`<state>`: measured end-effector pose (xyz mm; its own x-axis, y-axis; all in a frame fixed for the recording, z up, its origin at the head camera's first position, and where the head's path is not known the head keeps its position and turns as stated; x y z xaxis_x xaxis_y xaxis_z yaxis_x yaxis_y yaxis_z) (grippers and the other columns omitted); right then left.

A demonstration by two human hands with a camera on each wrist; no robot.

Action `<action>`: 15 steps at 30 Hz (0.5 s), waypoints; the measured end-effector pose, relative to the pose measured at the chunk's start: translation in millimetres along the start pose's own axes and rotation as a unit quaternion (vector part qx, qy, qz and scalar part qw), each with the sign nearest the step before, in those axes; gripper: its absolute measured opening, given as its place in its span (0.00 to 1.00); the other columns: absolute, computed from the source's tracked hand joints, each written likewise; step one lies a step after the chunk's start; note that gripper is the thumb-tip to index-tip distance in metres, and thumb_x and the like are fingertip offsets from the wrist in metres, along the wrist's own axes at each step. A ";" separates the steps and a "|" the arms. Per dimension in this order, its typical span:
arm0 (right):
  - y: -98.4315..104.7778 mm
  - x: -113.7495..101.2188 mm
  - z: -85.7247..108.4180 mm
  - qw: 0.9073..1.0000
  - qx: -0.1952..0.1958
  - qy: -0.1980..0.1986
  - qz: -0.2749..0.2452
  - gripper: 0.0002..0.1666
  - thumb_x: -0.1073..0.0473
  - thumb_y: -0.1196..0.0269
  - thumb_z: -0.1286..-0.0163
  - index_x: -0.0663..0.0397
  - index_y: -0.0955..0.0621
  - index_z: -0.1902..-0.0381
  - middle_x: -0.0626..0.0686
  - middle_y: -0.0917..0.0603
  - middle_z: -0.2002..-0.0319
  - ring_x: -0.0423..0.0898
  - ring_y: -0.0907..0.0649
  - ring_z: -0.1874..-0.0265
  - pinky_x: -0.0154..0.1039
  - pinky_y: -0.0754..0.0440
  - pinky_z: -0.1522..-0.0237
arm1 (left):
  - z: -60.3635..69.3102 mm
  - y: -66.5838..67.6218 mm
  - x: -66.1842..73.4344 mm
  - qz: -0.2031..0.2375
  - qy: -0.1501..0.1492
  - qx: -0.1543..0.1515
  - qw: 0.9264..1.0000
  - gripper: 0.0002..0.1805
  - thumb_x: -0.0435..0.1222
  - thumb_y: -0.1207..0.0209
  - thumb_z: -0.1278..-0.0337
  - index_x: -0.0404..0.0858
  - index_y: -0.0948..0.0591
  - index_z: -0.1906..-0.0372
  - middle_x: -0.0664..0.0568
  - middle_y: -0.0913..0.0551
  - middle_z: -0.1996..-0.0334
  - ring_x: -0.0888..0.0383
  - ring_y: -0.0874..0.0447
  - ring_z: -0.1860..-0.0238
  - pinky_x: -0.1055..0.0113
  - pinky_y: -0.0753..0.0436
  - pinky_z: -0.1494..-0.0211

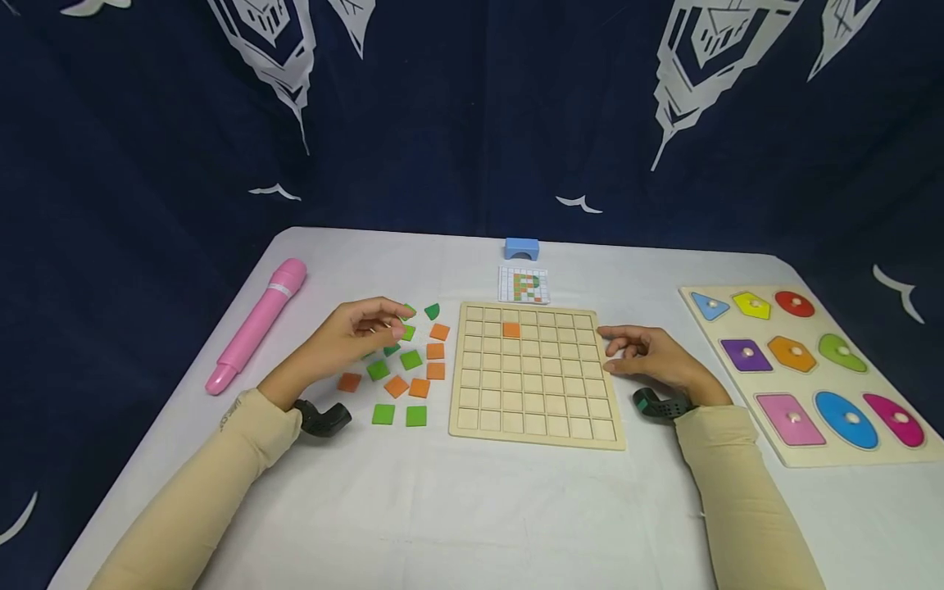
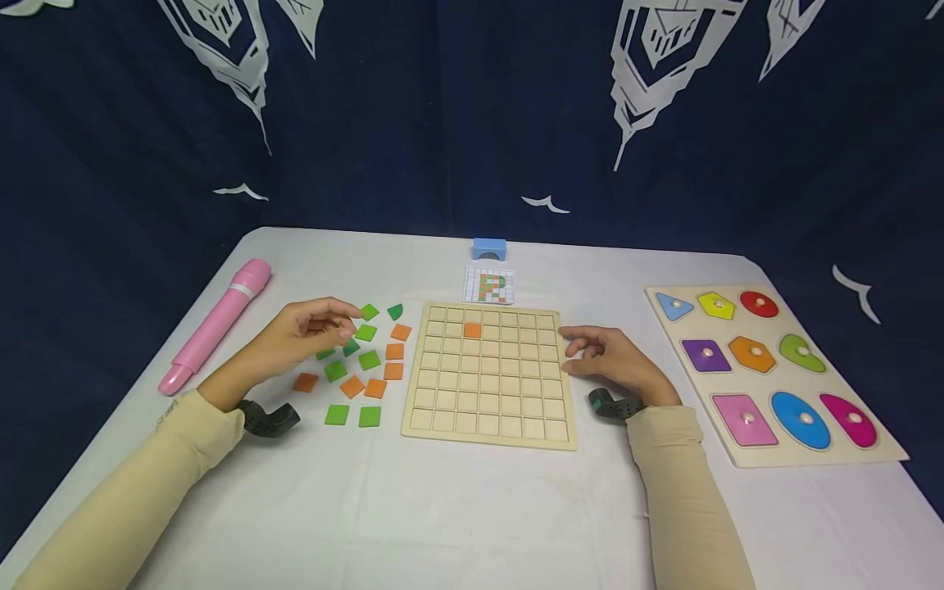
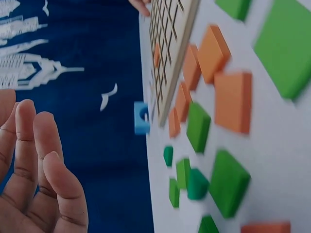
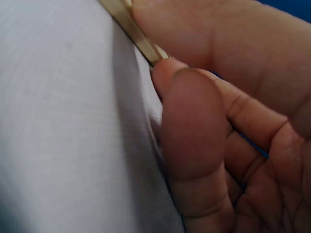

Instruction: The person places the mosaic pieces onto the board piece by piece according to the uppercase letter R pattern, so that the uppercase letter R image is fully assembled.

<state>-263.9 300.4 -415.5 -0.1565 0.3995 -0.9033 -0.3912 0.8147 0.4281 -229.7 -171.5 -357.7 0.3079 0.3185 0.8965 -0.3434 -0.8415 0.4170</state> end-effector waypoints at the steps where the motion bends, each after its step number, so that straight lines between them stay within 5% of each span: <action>1: -0.1 -0.3 -0.3 1.000 0.001 0.000 0.001 0.38 0.74 0.27 0.33 0.81 0.28 0.29 0.47 0.15 0.60 0.39 0.27 0.72 0.31 0.28 0.68 | 1.7 2.9 -2.0 0.000 0.002 0.005 1.000 0.17 0.29 0.38 0.24 0.29 0.17 0.36 0.32 0.16 0.49 0.55 0.16 0.52 0.69 0.19 0.47; 9: 0.5 0.7 -1.1 1.000 0.001 -0.002 0.006 0.38 0.73 0.27 0.33 0.81 0.28 0.29 0.46 0.15 0.60 0.39 0.27 0.71 0.31 0.28 0.68 | 5.9 14.0 -9.0 -0.003 0.015 0.027 1.000 0.18 0.30 0.38 0.24 0.26 0.18 0.36 0.38 0.14 0.51 0.58 0.16 0.54 0.71 0.20 0.49; 15: 1.2 3.4 -1.6 1.000 0.000 -0.002 0.007 0.37 0.74 0.28 0.33 0.81 0.28 0.29 0.45 0.15 0.60 0.39 0.27 0.71 0.31 0.27 0.67 | 6.3 18.6 -18.6 0.000 0.028 0.032 0.999 0.19 0.29 0.39 0.23 0.25 0.20 0.35 0.31 0.16 0.48 0.58 0.17 0.53 0.72 0.20 0.49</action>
<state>-266.3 302.0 -418.1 -0.1587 0.4117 -0.8974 -0.3893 0.8092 0.4401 -236.2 -195.8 -367.6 0.2564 0.3404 0.9046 -0.2863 -0.8672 0.4075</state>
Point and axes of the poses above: each hand's wrist, its own z-axis away from the middle knuckle, its own y-axis out of the back of the hand, x = y × z, the point moved 3 cm from there along -z, towards the middle knuckle
